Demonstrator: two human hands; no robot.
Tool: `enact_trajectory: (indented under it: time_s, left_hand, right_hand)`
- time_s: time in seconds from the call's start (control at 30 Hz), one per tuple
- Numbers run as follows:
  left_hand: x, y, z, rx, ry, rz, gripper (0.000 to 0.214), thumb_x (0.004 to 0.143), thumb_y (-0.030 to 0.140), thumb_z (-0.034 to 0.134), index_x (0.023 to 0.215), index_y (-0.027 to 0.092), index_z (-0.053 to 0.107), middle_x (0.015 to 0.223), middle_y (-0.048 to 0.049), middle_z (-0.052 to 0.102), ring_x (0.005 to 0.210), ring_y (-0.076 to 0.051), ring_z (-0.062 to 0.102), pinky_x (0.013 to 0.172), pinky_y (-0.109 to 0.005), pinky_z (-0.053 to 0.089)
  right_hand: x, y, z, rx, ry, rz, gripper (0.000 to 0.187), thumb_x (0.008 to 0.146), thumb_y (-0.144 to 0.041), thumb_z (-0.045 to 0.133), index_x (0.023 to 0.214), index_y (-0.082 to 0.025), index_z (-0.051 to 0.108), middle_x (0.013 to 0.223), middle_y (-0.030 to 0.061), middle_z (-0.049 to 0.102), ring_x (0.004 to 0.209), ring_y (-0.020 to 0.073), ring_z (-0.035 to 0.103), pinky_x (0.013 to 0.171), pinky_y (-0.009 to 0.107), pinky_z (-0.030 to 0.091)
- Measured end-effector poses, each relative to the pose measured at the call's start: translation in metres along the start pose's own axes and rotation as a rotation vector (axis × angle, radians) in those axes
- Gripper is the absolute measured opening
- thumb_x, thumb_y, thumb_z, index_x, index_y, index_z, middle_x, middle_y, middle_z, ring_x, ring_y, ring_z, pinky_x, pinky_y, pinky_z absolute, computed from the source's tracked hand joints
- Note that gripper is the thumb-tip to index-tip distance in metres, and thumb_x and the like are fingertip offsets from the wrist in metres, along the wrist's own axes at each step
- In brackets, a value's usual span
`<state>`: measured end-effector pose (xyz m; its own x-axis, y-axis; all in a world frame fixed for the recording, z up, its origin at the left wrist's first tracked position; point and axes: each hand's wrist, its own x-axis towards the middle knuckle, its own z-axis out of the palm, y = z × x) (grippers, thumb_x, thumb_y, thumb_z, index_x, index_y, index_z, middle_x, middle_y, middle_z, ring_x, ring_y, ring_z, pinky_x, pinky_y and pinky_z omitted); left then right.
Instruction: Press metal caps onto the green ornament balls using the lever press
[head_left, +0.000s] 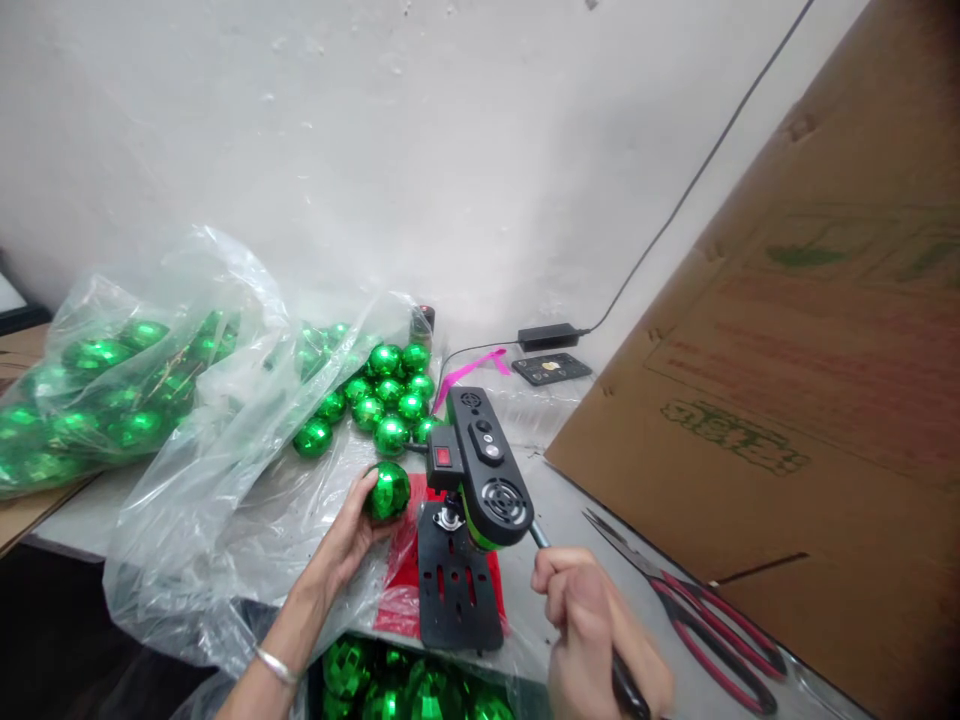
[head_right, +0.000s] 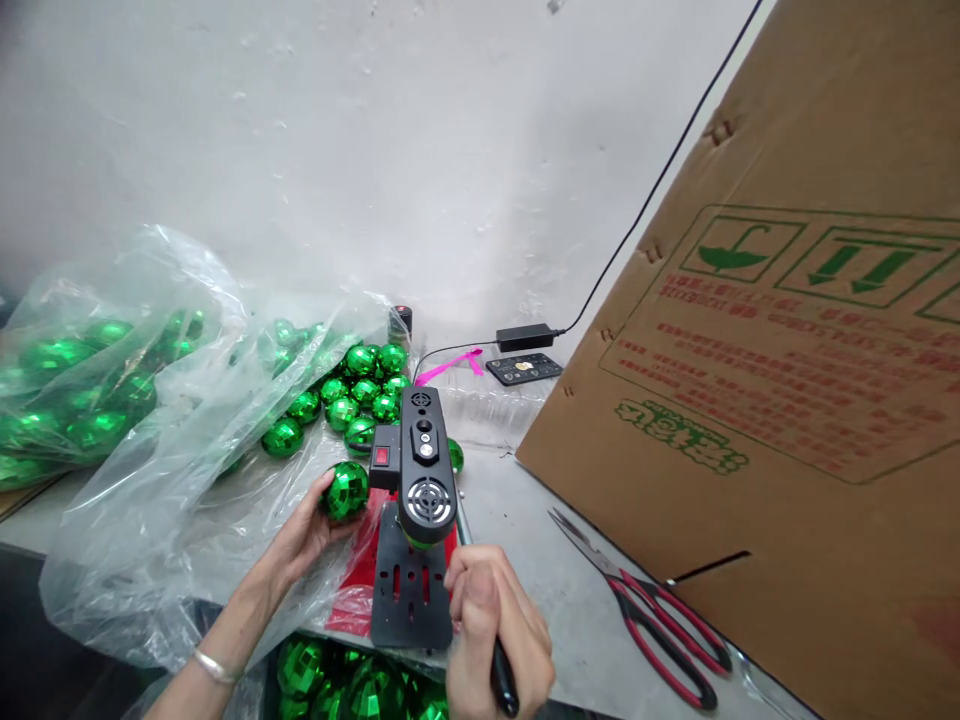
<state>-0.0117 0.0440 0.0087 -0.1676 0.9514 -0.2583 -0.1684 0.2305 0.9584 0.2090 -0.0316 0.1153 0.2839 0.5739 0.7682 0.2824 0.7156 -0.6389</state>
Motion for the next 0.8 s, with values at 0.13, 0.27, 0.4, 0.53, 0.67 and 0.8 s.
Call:
enact_trajectory:
  time_s: [0.13,0.27,0.4,0.53,0.67,0.8]
  left_hand:
    - [-0.029,0.004,-0.001,-0.316,-0.109,-0.211,0.053,0.093,0.056,0.078,0.128,0.017,0.069,0.13,-0.0175,0.08,0.114,-0.031,0.081,0.094,-0.044,0.07]
    - [-0.049,-0.002,0.008,-0.495,-0.165,-0.305,0.063,0.075,0.041,0.101,0.128,0.021,0.074,0.133,-0.012,0.081,0.116,-0.028,0.079,0.094,-0.037,0.068]
    - [-0.061,-0.013,0.017,-0.343,-0.207,-0.206,0.082,0.068,0.044,0.105,0.141,0.027,0.072,0.142,-0.012,0.078,0.13,-0.035,0.074,0.109,-0.046,0.061]
    - [-0.065,-0.025,0.014,-0.268,-0.225,-0.131,0.093,0.066,0.051,0.105,0.148,0.026,0.067,0.148,-0.0144,0.076,0.145,-0.041,0.065,0.128,-0.057,0.047]
    - [-0.064,-0.039,0.007,-0.178,-0.201,-0.031,0.106,0.065,0.055,0.104,0.155,0.023,0.06,0.155,-0.0162,0.071,0.151,-0.043,0.059,0.134,-0.056,0.04]
    - [-0.071,-0.043,0.009,-0.124,-0.205,0.013,0.11,0.065,0.06,0.103,0.157,0.02,0.055,0.153,-0.0187,0.07,0.148,-0.043,0.062,0.131,-0.055,0.044]
  right_hand:
    - [0.014,-0.01,0.002,-0.018,-0.036,0.019,0.046,0.114,-0.015,0.05,0.068,-0.021,0.046,0.062,-0.0042,0.049,0.056,0.0087,0.053,0.055,0.024,0.037]
    - [0.019,-0.013,0.0,-0.022,-0.064,0.006,0.046,0.114,-0.016,0.05,0.068,-0.022,0.046,0.062,-0.0038,0.048,0.056,0.0097,0.053,0.054,0.025,0.039]
    - [0.018,-0.012,-0.003,-0.049,-0.094,0.013,0.043,0.114,-0.016,0.049,0.071,-0.022,0.049,0.064,-0.0037,0.053,0.056,0.009,0.054,0.053,0.024,0.037]
    - [0.017,-0.011,-0.004,-0.045,-0.099,0.006,0.042,0.114,-0.016,0.048,0.072,-0.022,0.051,0.065,-0.0029,0.054,0.056,0.0102,0.054,0.052,0.025,0.037]
    - [0.016,-0.011,-0.004,-0.034,-0.093,0.006,0.042,0.112,-0.013,0.049,0.072,-0.022,0.051,0.065,-0.0023,0.054,0.057,0.0106,0.054,0.052,0.026,0.038]
    - [0.015,-0.01,-0.003,-0.018,-0.088,-0.007,0.042,0.113,-0.013,0.049,0.072,-0.022,0.05,0.065,-0.0026,0.053,0.057,0.0105,0.054,0.052,0.024,0.039]
